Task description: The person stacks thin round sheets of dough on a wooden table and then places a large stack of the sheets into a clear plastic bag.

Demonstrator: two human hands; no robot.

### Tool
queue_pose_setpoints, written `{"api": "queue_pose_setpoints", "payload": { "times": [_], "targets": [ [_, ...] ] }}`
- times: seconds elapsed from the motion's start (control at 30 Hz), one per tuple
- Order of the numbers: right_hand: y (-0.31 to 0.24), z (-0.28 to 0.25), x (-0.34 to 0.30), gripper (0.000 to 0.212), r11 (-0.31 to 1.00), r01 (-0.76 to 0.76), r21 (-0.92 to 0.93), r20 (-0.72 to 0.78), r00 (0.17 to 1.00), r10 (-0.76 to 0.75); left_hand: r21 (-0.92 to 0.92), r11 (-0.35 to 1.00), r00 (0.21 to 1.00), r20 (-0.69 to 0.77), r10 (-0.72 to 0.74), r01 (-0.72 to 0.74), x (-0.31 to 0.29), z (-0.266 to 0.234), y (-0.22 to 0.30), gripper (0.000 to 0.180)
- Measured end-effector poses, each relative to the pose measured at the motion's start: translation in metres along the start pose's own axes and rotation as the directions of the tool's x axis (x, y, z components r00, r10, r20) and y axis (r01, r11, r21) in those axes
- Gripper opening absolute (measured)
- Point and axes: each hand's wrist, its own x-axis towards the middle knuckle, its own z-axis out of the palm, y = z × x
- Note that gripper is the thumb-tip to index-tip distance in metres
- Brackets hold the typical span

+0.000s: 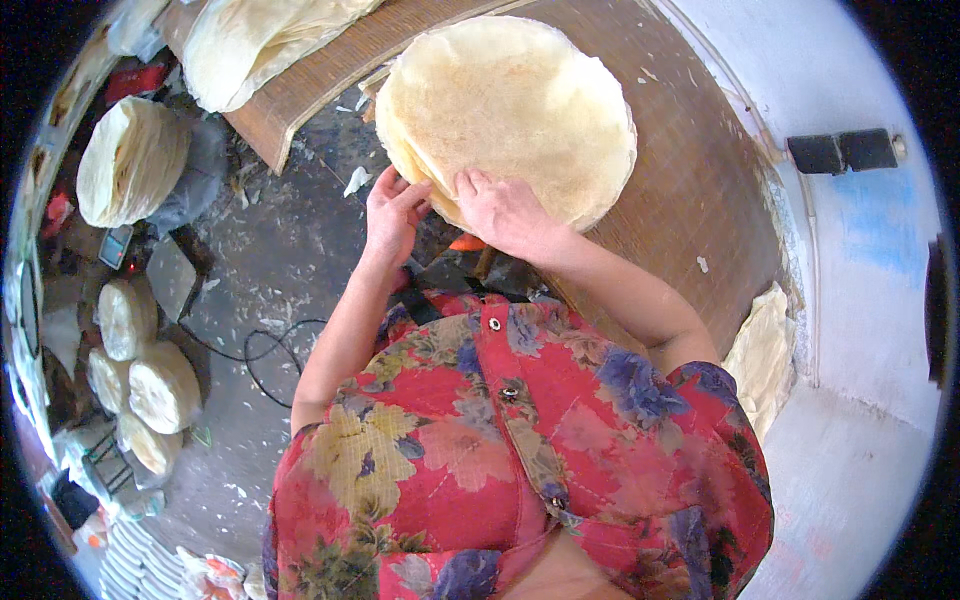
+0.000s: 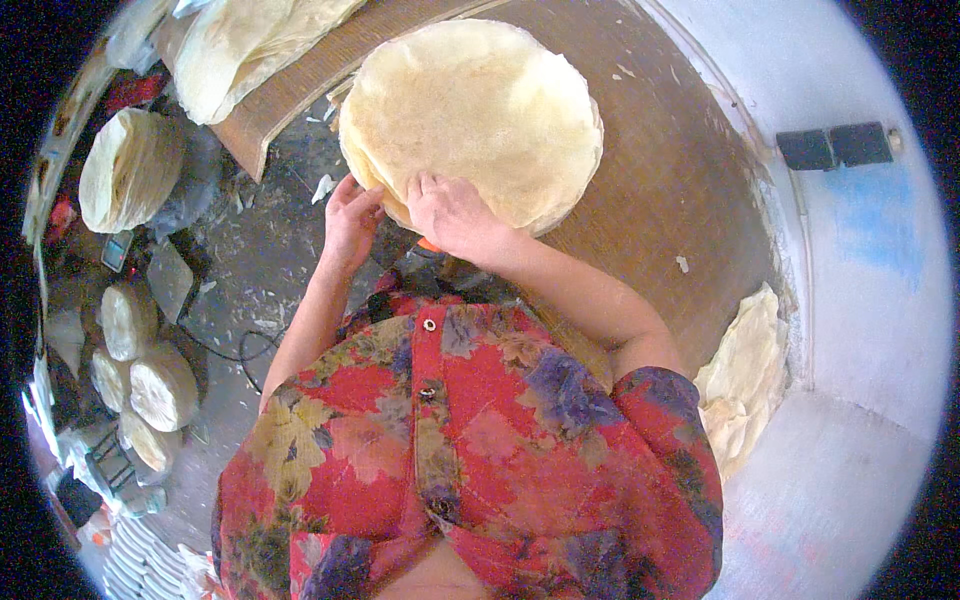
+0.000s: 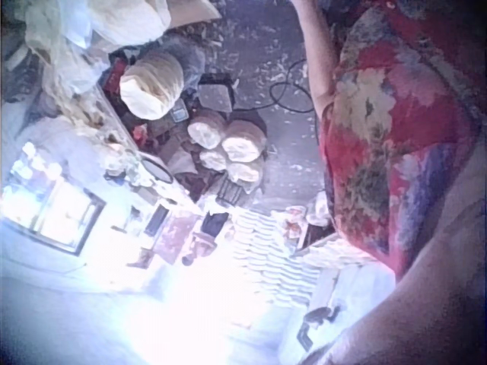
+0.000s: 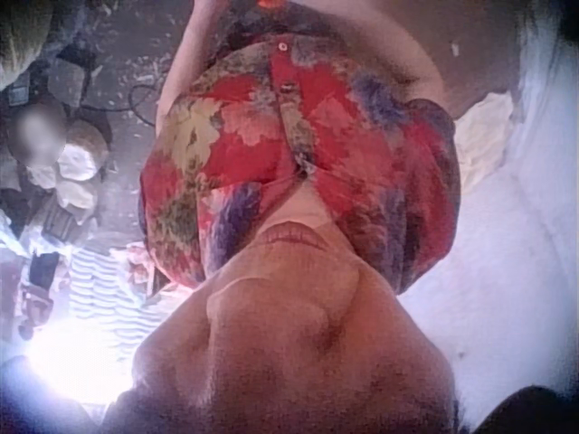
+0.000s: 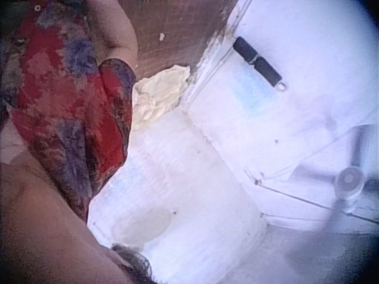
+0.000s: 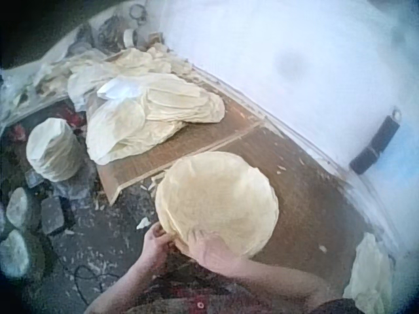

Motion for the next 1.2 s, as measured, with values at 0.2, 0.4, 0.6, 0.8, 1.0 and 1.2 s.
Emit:
{"api": "queue_pose_setpoints", "payload": {
  "times": [0.2, 0.4, 0.6, 0.8, 1.0, 1.2],
  "targets": [
    [-0.025, 0.011, -0.004, 0.055, 0.972, -0.178, -0.152, -0.27, 0.954, 0.133, -0.227, 0.973, 0.997, 0.07, -0.036, 0.051, -0.004, 0.02, 0.014, 0.042],
    [0.001, -0.006, 0.004, 0.026, 0.97, -0.239, 0.035, -0.322, 0.916, 0.238, -0.271, 0.962, 0.995, 0.099, 0.022, 0.006, -0.002, 0.028, 0.018, 0.048],
    [0.08, -0.138, 0.048, 0.034, 0.965, -0.187, 0.182, -0.121, 0.97, 0.211, -0.164, 0.984, 0.989, 0.142, -0.047, 0.07, 0.008, 0.01, 0.012, 0.043],
    [0.103, -0.312, 0.005, 0.04, 0.644, -0.217, 0.733, -0.144, 0.877, 0.459, -0.094, 0.956, 0.946, 0.201, -0.255, 0.277, 0.032, 0.018, -0.003, 0.038],
    [0.144, -0.235, -0.052, 0.054, 0.036, -0.154, 0.987, 0.072, 0.638, 0.766, -0.442, 0.847, 0.918, 0.377, -0.121, 0.294, 0.056, 0.035, -0.014, 0.062],
    [0.216, 0.025, -0.136, 0.047, -0.366, -0.124, 0.922, 0.332, 0.739, 0.586, -0.538, 0.748, 0.904, 0.378, -0.198, 0.388, 0.012, 0.006, -0.015, 0.081]
  ]
}}
